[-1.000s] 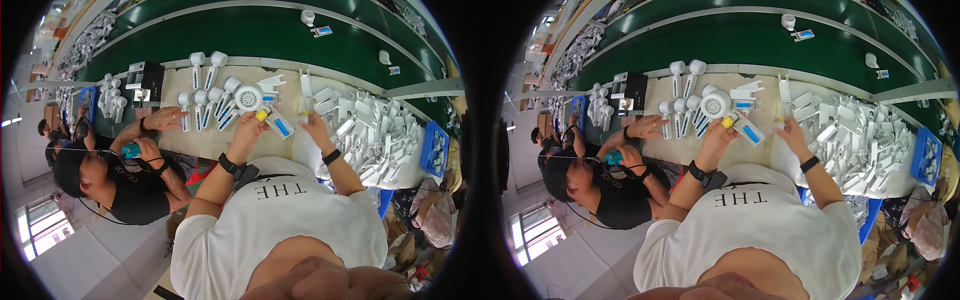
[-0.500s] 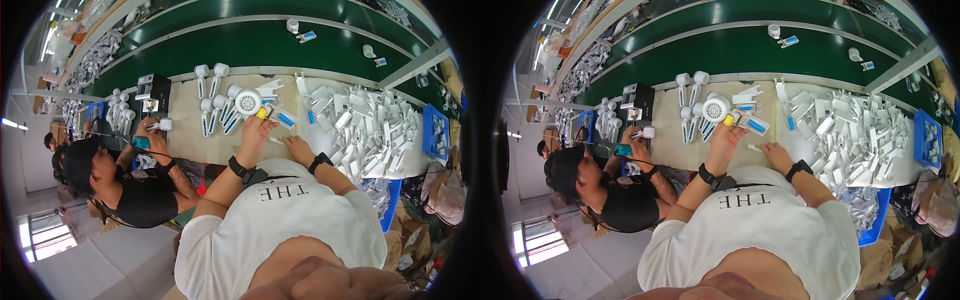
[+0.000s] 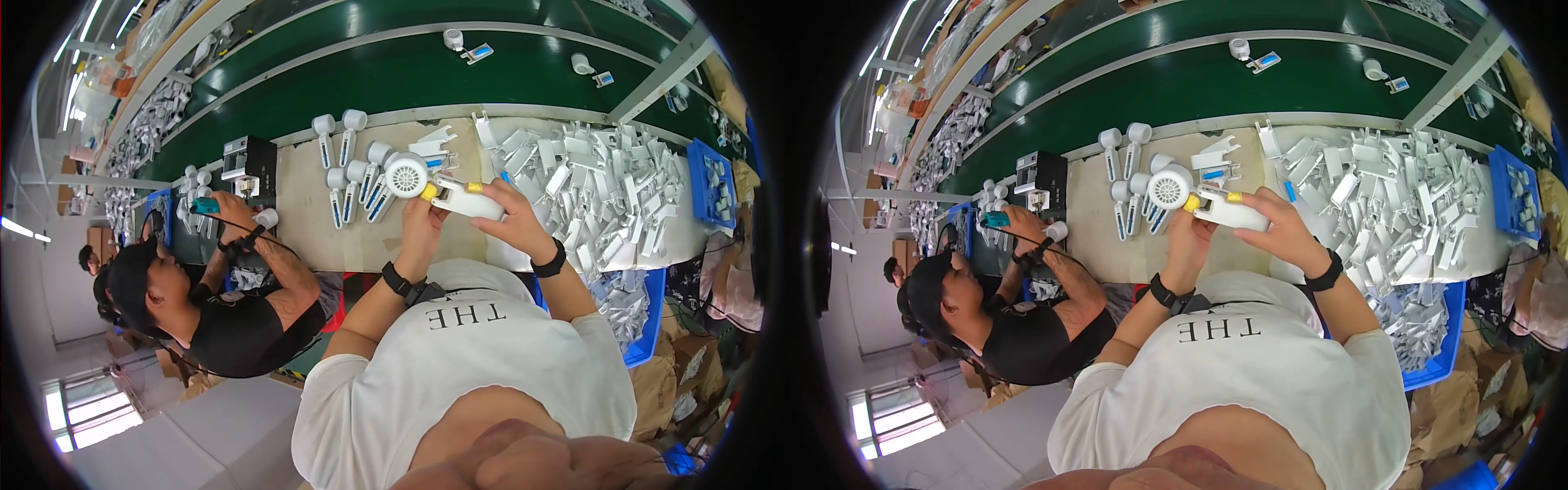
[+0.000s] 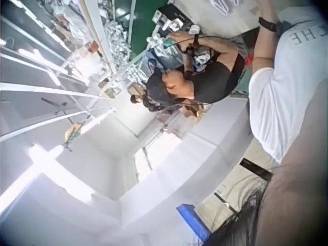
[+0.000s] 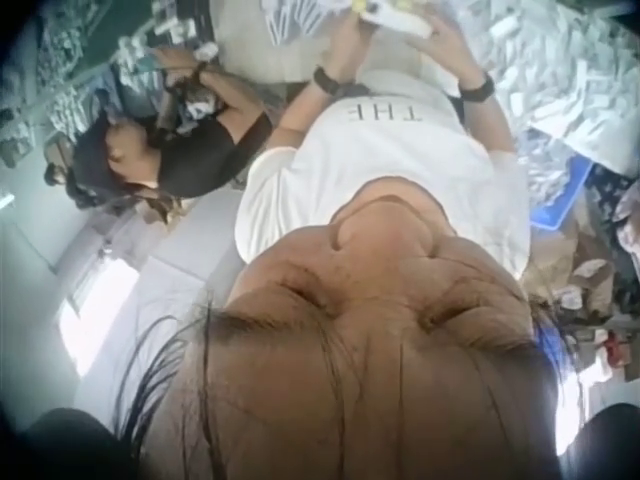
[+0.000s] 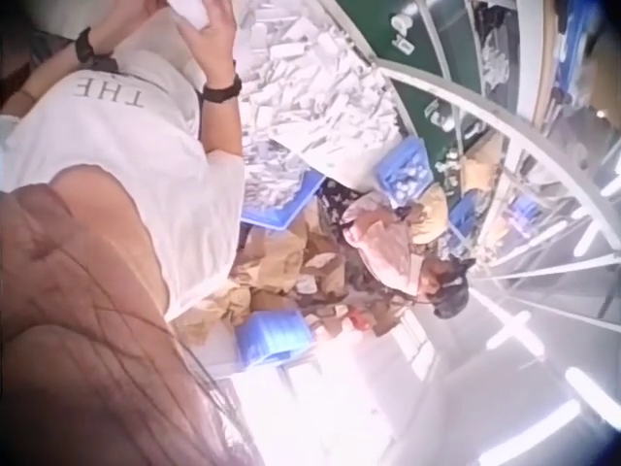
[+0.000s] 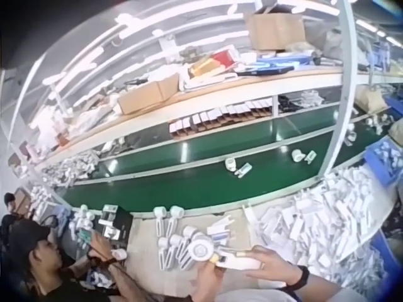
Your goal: The person assembles handheld fans by picking up a fan body, inserting a battery, and fitting a fan head and a plastic cover together. After placing the assembled fan on the table, they reach into a blue bin to retrieve more plastic covers.
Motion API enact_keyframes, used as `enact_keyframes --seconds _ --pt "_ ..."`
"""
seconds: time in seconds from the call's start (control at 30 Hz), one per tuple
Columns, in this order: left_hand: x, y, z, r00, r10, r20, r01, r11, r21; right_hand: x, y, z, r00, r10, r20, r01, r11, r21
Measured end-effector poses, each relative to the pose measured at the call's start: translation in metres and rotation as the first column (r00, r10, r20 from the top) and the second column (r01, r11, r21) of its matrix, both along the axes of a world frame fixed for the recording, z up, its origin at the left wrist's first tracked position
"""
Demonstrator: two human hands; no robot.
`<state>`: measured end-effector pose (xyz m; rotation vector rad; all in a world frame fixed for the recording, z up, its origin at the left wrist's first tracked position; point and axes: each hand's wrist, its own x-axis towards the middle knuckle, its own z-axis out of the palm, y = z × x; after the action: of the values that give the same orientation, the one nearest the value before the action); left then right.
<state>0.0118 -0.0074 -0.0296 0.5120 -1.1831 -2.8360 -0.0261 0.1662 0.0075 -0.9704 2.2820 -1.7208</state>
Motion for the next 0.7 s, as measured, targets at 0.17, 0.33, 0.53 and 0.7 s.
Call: enact_keyframes --seconds 0.17,0.33,0.53,0.7 --pt "0.007 -0.002 0.008 0.995 -0.039 -0.087 0.046 0.996 0.078 -0.001 0.000 -0.006 0.995 0.024 -0.102 -0.026 1.000 -0.016" --pt "0.012 -0.003 0.003 0.992 -0.056 -0.112 0.065 0.994 0.082 -0.005 -0.002 -0.006 0.998 0.022 -0.058 -0.025 0.999 -0.043" --pt "0.011 -0.004 0.005 0.984 -0.034 -0.176 0.047 0.997 0.067 -0.006 -0.007 -0.007 0.997 0.063 -0.043 -0.066 0.995 -0.070" --pt "0.009 0.001 0.011 0.979 0.027 -0.202 -0.006 0.995 0.104 -0.004 -0.017 -0.003 0.999 0.016 -0.029 -0.016 1.000 -0.010"
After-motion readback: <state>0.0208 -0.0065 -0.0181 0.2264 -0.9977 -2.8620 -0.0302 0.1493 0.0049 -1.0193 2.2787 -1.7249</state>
